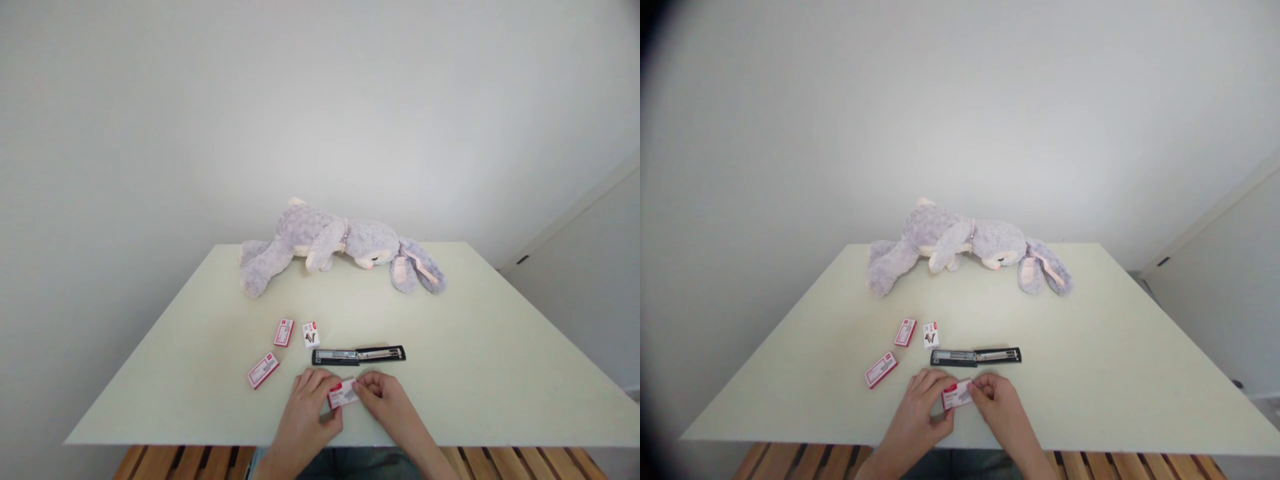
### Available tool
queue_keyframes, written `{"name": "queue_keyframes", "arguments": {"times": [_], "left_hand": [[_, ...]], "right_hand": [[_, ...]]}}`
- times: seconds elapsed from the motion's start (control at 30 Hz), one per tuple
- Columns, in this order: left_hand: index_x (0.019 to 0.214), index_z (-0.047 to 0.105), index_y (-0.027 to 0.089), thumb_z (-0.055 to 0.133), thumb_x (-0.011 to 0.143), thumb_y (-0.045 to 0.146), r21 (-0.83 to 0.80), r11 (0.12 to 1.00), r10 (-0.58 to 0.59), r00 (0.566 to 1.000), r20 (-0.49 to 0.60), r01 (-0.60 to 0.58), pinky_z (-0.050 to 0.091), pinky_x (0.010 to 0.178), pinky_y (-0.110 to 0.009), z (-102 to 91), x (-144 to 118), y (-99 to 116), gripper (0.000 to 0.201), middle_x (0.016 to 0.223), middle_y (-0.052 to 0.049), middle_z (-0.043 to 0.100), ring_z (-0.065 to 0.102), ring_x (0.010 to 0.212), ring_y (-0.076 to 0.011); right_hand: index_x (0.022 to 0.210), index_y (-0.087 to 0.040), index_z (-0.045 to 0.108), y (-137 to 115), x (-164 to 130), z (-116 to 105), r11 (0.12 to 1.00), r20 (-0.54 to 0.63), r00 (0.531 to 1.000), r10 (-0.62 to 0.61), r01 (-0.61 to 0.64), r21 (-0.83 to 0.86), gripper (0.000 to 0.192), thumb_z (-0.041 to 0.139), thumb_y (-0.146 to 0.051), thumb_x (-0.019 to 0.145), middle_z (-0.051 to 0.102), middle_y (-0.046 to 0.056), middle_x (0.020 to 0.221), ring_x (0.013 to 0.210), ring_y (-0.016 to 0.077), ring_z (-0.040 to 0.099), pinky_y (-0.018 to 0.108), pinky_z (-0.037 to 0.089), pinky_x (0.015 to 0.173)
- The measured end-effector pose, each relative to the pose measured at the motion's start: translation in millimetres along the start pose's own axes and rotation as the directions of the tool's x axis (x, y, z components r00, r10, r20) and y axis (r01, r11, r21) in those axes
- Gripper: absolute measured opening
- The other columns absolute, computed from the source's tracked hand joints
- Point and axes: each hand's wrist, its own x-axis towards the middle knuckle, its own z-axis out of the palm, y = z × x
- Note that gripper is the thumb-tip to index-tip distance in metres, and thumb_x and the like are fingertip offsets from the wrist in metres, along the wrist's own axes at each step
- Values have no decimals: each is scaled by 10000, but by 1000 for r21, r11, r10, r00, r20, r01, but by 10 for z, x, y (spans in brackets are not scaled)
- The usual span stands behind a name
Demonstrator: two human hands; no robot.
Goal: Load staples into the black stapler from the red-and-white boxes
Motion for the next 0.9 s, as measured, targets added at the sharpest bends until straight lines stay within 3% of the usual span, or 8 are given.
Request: {"name": "queue_keyframes", "arguments": {"times": [0.23,0.4,0.57,0.73,0.83,0.9], "left_hand": [[1217,647,325,742,808,136,-4,999,42,997,60,-42,461,969,-402,-53,15,-99,460,1153,-16,662,569,1100,-248],[1257,640,337,773,846,187,-44,998,51,997,54,-48,477,988,-393,-129,-42,-216,457,1177,-22,663,587,1116,-237],[1207,643,322,773,824,171,-45,999,20,1000,14,-19,487,1009,-413,-207,-99,-258,432,1195,-34,646,588,1140,-249],[1285,568,287,860,729,265,6,998,-59,987,-150,61,442,1086,-513,-149,-119,-304,629,1385,-89,561,515,1294,-326],[1336,540,294,887,690,292,48,997,-59,988,-143,66,415,1111,-533,-84,-91,-339,733,1450,-82,540,479,1351,-342],[1324,549,294,885,694,308,65,995,-65,988,-140,75,421,1104,-523,-55,-76,-349,714,1441,-75,555,487,1345,-334]], "right_hand": [[805,-146,679,96,56,65,999,38,999,28,-26,-34,394,642,-531,882,559,-18,634,569,120,442,237,292,521],[817,-149,664,86,31,-28,994,35,997,62,-59,-91,418,602,-553,907,496,-41,600,534,113,387,246,250,506],[821,-181,659,0,-76,-184,961,-52,998,38,-50,-270,427,551,-577,939,583,-8,614,562,153,503,265,295,534],[1025,-239,693,-317,-190,-188,852,-194,980,-43,-66,-520,395,509,-585,974,624,-13,586,574,205,607,295,315,570],[1226,-262,675,-471,-113,-45,863,-153,981,-122,29,-505,401,520,-534,976,656,-14,646,614,218,633,298,364,601],[1252,-251,682,-513,-11,83,889,-108,980,-166,101,-448,407,527,-500,970,666,-7,668,635,219,636,299,396,622]]}}
